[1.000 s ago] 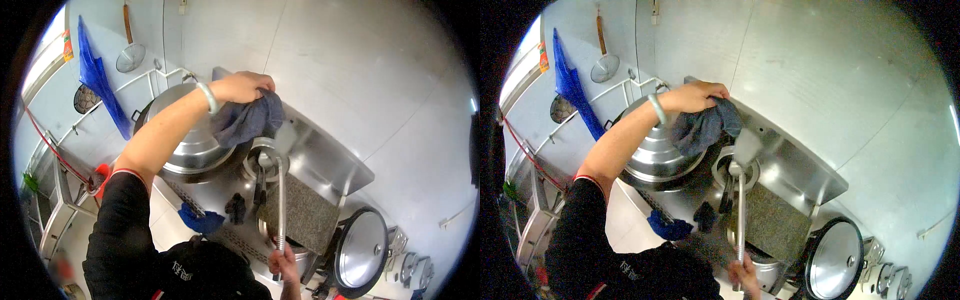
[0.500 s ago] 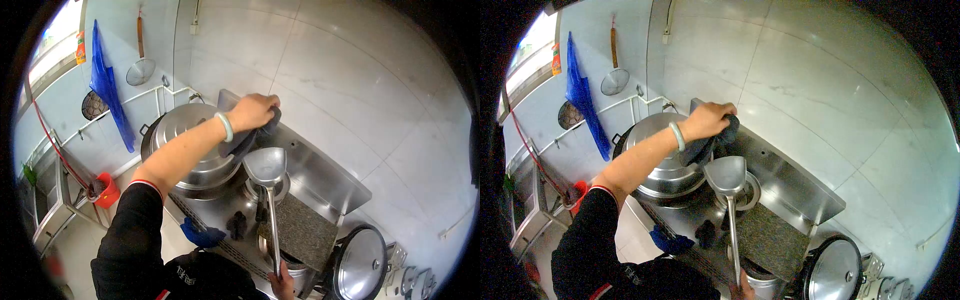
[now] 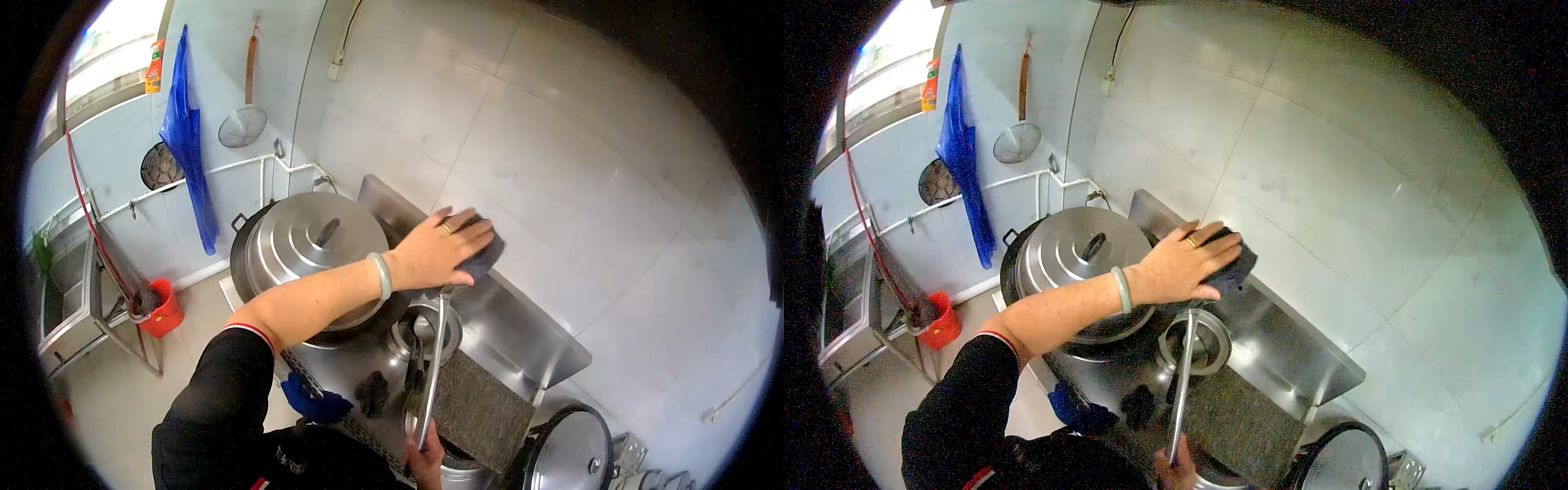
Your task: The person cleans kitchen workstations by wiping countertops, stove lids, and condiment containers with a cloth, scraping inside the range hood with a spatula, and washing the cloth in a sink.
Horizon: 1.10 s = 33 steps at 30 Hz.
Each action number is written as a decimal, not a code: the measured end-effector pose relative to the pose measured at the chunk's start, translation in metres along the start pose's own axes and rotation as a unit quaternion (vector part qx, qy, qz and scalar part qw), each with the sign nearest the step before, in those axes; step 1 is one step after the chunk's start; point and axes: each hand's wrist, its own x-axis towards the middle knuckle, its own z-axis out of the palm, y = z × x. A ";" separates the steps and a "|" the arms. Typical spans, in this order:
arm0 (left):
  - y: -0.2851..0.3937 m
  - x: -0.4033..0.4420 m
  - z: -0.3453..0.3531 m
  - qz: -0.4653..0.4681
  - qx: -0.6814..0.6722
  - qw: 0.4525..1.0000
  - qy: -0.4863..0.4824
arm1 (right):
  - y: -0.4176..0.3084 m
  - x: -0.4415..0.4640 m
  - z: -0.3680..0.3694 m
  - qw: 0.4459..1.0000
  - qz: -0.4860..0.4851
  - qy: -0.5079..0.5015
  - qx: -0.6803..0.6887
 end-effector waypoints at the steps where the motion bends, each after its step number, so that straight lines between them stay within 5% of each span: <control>1: -0.011 -0.001 0.008 -0.030 0.022 0.999 0.003 | 0.016 0.000 0.000 0.988 -0.087 0.013 -0.128; 4: -0.035 0.004 0.006 -0.126 -0.013 0.991 -0.049 | -0.063 0.005 0.007 0.989 0.079 -0.060 -0.111; 6: -0.046 0.003 0.003 -0.142 -0.058 0.984 -0.088 | 0.007 0.009 0.022 0.989 -0.081 -0.031 -0.119; 8: -0.062 0.003 0.009 -0.166 -0.116 0.973 -0.106 | 0.162 0.018 0.031 0.989 0.043 -0.062 0.129; 11: -0.066 0.010 -0.009 -0.207 -0.160 0.947 -0.183 | 0.062 0.019 0.051 0.998 -0.036 -0.023 0.039; 13: -0.059 0.007 -0.014 -0.158 -0.040 0.986 0.027 | 0.046 0.030 0.055 0.996 -0.063 -0.011 0.055; 14: -0.061 0.010 -0.021 -0.155 -0.036 0.987 0.030 | 0.036 0.037 0.056 0.995 -0.083 -0.005 0.062; 16: -0.055 0.023 -0.053 -0.117 0.047 0.969 0.210 | 0.013 0.050 0.053 0.988 -0.129 0.009 0.089; 19: -0.047 0.025 -0.080 -0.113 0.047 0.954 0.273 | -0.095 0.077 0.064 0.975 -0.131 0.068 0.165; 21: -0.038 0.015 -0.090 -0.091 0.024 0.955 0.282 | -0.128 0.095 0.048 0.968 -0.063 0.086 0.226; 23: -0.024 -0.002 -0.102 -0.061 0.008 0.957 0.284 | -0.144 0.127 0.031 0.967 -0.128 0.110 0.192; 25: -0.019 -0.025 -0.101 -0.032 -0.005 0.968 0.248 | -0.209 0.140 0.012 0.977 -0.085 0.155 0.121; 26: -0.018 -0.037 -0.099 -0.007 -0.018 0.977 0.211 | -0.220 0.165 -0.001 0.959 -0.225 0.112 0.133; 27: -0.017 -0.048 -0.098 -0.002 -0.021 0.977 0.213 | -0.237 0.183 -0.022 0.973 -0.177 0.093 0.117; 33: -0.025 -0.114 -0.104 -0.051 -0.099 0.987 0.114 | -0.386 0.231 -0.071 0.921 -0.330 0.204 0.037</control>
